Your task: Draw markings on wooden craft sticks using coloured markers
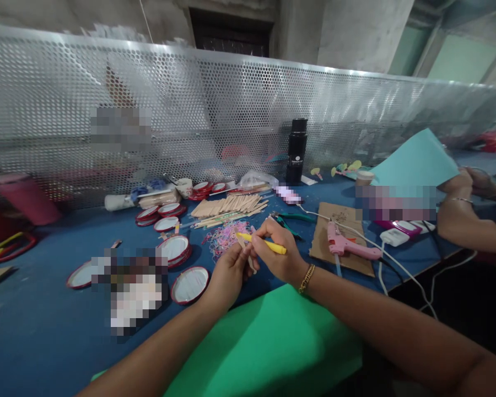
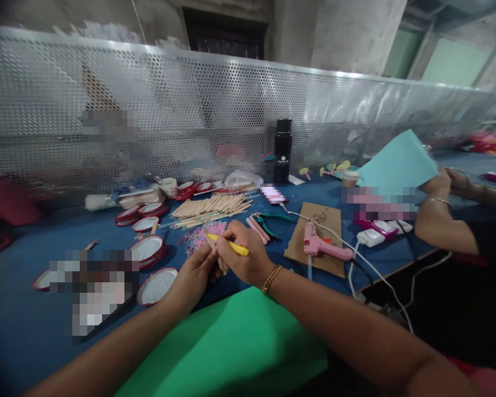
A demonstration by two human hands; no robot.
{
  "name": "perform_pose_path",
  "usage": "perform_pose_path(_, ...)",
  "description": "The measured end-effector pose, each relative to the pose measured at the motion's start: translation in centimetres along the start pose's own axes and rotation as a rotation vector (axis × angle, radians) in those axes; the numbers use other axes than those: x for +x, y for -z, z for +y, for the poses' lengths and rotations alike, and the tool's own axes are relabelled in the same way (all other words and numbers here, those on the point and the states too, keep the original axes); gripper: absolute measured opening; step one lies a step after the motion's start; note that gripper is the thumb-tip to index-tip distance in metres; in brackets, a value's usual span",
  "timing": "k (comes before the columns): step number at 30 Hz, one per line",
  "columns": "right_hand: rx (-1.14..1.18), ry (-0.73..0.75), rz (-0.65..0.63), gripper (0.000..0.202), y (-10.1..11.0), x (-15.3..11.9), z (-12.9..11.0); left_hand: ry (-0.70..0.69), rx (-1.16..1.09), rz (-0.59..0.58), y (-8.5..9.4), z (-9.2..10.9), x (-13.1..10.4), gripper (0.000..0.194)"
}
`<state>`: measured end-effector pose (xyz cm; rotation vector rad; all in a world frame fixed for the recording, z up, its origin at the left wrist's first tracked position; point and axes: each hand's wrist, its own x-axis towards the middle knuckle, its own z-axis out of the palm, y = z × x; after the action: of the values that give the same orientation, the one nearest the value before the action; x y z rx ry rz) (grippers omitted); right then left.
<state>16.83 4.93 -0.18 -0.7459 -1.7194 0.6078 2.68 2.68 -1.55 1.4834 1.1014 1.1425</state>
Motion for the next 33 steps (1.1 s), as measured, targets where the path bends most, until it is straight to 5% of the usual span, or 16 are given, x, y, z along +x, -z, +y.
perform_pose_path(33, 0.042, -0.029, -0.037, 0.013, -0.02, 0.05, -0.15, 0.000, 0.013, 0.010, -0.07, 0.37, -0.14, 0.038)
